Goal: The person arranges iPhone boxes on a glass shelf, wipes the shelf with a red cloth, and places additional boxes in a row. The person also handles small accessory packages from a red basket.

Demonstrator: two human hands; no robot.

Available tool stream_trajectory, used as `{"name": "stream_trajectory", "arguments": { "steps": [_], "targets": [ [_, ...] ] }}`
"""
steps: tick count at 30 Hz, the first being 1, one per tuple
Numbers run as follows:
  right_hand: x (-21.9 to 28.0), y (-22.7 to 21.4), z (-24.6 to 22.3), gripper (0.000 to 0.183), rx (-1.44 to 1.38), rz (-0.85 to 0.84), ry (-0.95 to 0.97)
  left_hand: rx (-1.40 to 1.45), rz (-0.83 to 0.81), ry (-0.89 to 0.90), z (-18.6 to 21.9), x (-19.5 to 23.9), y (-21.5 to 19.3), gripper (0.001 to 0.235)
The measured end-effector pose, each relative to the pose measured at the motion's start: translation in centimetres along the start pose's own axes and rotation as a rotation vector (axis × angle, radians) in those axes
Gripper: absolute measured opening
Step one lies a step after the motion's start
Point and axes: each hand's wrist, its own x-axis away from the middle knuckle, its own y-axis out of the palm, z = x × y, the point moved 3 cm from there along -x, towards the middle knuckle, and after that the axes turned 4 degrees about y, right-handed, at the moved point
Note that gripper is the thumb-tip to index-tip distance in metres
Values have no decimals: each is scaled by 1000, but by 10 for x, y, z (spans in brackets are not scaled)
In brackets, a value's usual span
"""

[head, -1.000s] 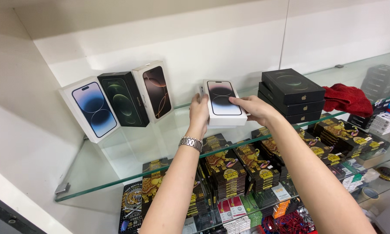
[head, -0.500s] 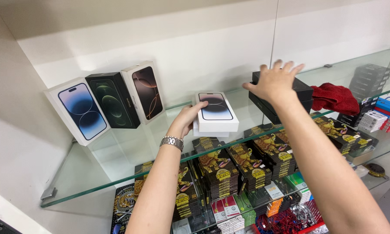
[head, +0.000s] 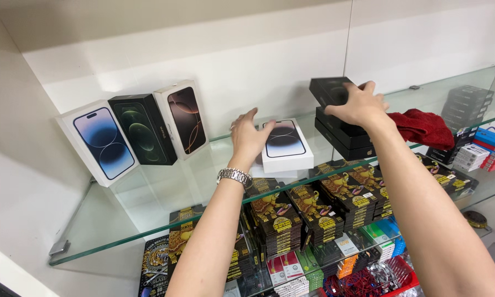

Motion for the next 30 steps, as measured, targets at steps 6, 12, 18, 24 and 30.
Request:
{"name": "stream_trajectory", "arguments": {
  "steps": [6,12,18,24,30],
  "targets": [
    [54,-6,-105,93,-188,133,-389,1538,-249,-644,27,-22,11,63],
    [62,-11,-165,104,-809,-238,-544,1333,-119,-394,-39,-36,-69,69],
    [28,17,-202,65,-1032,-578,-524,1013,-132,-391,-89,-25,-94,77],
    [12,61,-218,71,-893,-540,-318,182,-282,-484,-132,17,-61,49],
    [-5,86,-226,70,-707,-606,-363,221,-433,-464,-151,32,-37,66]
  ]
}}
